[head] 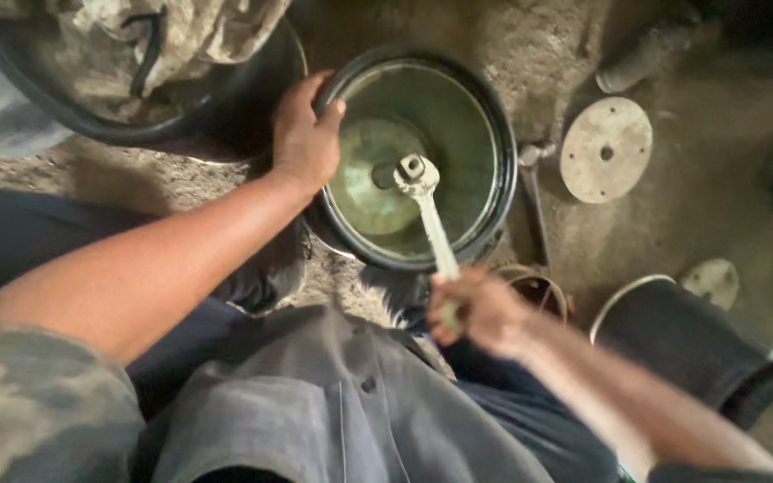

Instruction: The person sits on the floor and uses a wrench to tighten a metal fitting inside a cylindrical metal container. They repeatedly adjust the wrench and reposition their hands to apply torque to the fitting.

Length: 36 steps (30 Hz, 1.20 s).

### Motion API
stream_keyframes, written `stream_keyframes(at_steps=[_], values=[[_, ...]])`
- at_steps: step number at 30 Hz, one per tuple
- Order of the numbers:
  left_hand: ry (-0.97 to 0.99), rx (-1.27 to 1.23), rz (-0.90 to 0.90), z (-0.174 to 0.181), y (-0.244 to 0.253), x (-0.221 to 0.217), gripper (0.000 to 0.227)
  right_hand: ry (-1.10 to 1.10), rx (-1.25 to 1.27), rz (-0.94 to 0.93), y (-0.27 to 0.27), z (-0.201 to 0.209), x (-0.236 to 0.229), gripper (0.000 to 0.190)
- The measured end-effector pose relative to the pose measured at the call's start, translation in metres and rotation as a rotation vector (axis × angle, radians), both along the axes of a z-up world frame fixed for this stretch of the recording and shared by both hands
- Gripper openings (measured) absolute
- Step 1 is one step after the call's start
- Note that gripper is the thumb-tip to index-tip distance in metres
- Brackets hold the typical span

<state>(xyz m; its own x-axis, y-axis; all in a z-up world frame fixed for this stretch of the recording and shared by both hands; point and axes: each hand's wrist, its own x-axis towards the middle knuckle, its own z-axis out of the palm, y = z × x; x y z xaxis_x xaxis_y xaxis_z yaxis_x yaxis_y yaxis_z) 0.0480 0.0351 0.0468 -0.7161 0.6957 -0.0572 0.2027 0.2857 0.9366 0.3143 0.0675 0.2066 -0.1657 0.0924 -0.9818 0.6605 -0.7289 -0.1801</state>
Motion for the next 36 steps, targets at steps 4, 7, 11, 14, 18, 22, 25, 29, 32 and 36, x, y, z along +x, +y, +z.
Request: stream_keyframes(at_steps=[4,7,11,14,18,22,25,29,32,36], values=[[0.022,0.045,0.003,-0.007,-0.007,-0.001,0.032,0.397,-0.195,-0.93,-0.094,-0.026,-0.109,0.028],[-0.133,-0.01,-0.075,-0.011,0.0,-0.02,0.033,0.516,-0.17,-1.096,-0.115,-0.072,-0.169,0.03],[0.025,0.021,-0.096,-0.012,0.005,-0.017,0.035,0.61,-0.128,-0.978,-0.116,-0.077,-0.149,0.03],[0.098,0.012,-0.107,-0.014,0.01,-0.018,0.031,0.652,-0.14,-0.826,-0.119,-0.044,-0.115,0.029],[0.202,-0.003,-0.129,-0.025,0.012,-0.02,0.026,0.487,0.2,-0.48,-0.112,-0.009,-0.052,0.026],[0.22,-0.054,-0.107,-0.031,0.018,-0.017,0.027,0.138,0.631,-0.122,-0.074,0.005,0.021,0.039],[0.242,-0.037,-0.097,-0.025,0.02,-0.018,0.028,0.122,0.691,0.026,-0.039,0.01,0.049,0.033],[0.197,-0.078,-0.098,-0.018,0.018,-0.017,0.028,0.121,0.673,0.157,-0.001,0.004,0.054,0.028],[0.208,-0.1,-0.093,-0.014,0.02,-0.016,0.027,0.108,0.686,0.229,0.023,-0.008,0.054,0.026],[0.222,-0.086,-0.107,-0.011,0.017,-0.015,0.027,0.141,0.709,0.326,0.051,-0.024,0.061,0.026]])
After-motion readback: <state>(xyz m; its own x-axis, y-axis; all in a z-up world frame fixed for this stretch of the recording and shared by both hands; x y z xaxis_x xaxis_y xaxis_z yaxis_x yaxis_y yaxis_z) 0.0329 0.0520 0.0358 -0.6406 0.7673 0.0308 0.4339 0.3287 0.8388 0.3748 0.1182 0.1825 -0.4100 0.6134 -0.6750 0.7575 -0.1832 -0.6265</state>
